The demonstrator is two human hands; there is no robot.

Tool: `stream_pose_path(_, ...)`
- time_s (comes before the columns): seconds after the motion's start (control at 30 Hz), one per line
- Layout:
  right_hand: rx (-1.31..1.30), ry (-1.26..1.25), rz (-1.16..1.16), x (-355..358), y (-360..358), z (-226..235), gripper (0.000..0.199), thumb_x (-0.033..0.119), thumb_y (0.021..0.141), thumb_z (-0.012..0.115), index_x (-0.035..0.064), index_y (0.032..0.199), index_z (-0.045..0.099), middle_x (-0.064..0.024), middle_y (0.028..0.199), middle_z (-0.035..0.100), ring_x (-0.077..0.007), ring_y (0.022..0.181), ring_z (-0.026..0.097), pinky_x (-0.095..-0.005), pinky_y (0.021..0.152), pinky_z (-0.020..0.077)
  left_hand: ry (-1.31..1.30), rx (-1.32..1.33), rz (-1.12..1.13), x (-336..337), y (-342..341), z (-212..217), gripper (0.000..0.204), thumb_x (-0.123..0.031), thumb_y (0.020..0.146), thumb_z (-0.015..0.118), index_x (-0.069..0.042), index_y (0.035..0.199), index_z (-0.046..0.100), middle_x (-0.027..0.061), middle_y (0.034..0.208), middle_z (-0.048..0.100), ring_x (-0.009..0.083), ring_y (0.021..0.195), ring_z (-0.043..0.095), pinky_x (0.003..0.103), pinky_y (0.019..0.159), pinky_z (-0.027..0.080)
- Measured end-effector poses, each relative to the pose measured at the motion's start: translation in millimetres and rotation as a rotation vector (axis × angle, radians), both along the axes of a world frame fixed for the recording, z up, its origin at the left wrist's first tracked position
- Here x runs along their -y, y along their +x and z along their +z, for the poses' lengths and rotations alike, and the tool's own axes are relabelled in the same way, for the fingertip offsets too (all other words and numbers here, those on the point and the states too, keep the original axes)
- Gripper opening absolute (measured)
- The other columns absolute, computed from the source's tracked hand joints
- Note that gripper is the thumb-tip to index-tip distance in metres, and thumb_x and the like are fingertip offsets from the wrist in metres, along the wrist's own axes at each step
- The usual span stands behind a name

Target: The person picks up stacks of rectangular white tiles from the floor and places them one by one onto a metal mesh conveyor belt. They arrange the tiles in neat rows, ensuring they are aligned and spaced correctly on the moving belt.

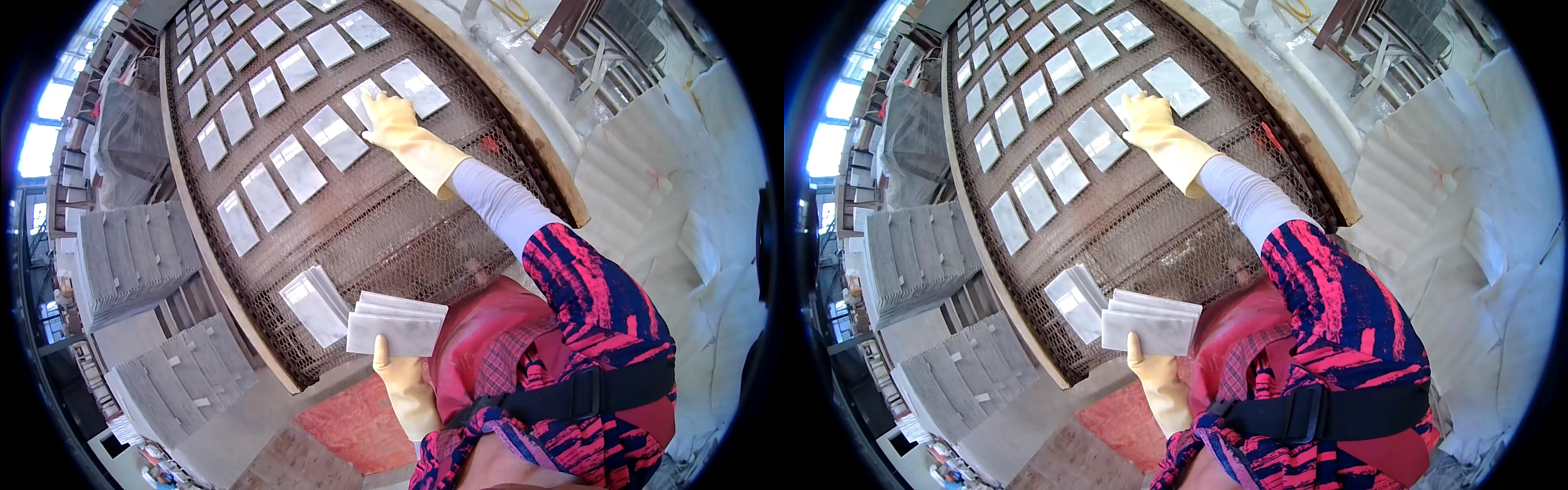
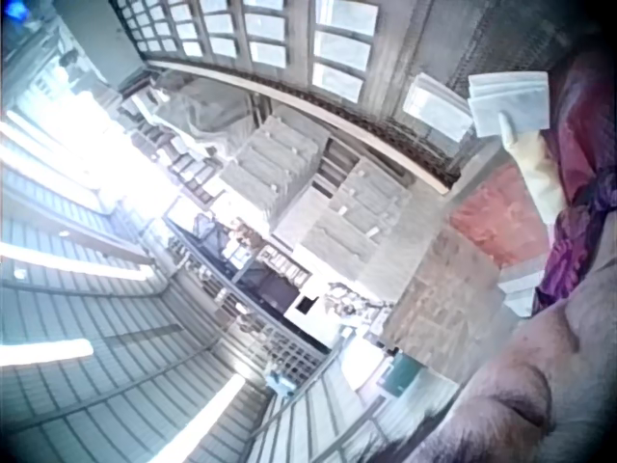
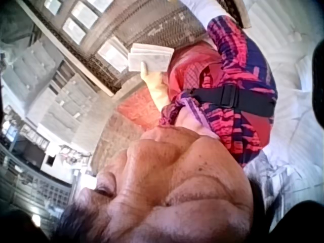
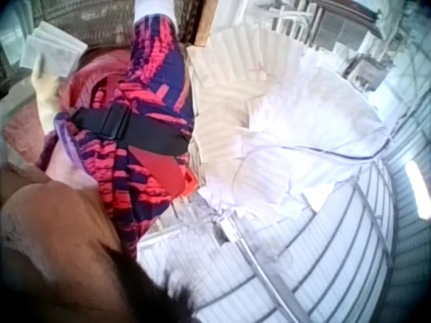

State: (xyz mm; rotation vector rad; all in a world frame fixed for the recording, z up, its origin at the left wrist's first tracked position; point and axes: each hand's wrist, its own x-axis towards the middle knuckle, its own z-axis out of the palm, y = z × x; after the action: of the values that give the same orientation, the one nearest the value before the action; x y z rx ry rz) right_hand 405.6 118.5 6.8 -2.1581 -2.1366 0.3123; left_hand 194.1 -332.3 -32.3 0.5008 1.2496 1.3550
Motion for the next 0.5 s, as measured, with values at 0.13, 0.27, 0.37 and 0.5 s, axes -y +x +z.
stream_pose_path(0.13, -0.029, -0.112, -0.011, 1.0, -0.4, 15.1, 0.088, 0.052, 0.092, 0.082, 0.0141, 0.161, 0.042, -0.0212, 0.140, 0.068, -0.0339, 0.114, 0.075, -0.0457, 0.097, 0.0610, 0.035, 0.015, 0.001, -3.3, -1.1, 5.8, 0.038, -0.012, 0.111, 0.058, 0.000, 0.148, 0.058, 0.0161, 0.147, 0.066, 0.0295, 0.130, 0.065, 0.050, 0.116, 0.050)
stream_pose_path(0.27, -0.309, -0.208, 0.082, 55.1, 14.3, 31.3, 0.070, 0.057, 0.098, 0.074, 0.0134, 0.150, 0.060, -0.0172, 0.144, 0.068, -0.0297, 0.119, 0.073, -0.0461, 0.105, 0.0571, 0.085, 0.421, -0.018, -5.8, -13.2, 6.8, 0.057, -0.028, 0.108, 0.062, -0.002, 0.157, 0.049, 0.0199, 0.155, 0.058, 0.0341, 0.141, 0.057, 0.054, 0.122, 0.044)
stream_pose_path(0.37, -0.660, -0.613, 0.377, 147.4, 26.0, 53.2, 0.061, 0.055, 0.099, 0.074, 0.0124, 0.141, 0.069, -0.0130, 0.140, 0.072, -0.0271, 0.120, 0.072, -0.0437, 0.109, 0.0551, 0.108, 0.675, -0.085, -26.4, 0.0, 40.3, 0.081, -0.040, 0.102, 0.067, -0.003, 0.167, 0.036, 0.0222, 0.165, 0.047, 0.0380, 0.152, 0.046, 0.057, 0.128, 0.035)
stream_pose_path(0.5, -1.013, -1.250, 0.664, 249.2, 8.2, 37.7, 0.049, 0.035, 0.100, 0.080, 0.0095, 0.141, 0.071, -0.0078, 0.128, 0.077, -0.0186, 0.117, 0.070, -0.0362, 0.104, 0.0541, 0.062, 0.660, -0.100, -47.4, 11.7, 60.8, 0.097, -0.037, 0.092, 0.074, -0.004, 0.170, 0.027, 0.0235, 0.170, 0.039, 0.0423, 0.156, 0.039, 0.059, 0.131, 0.030)
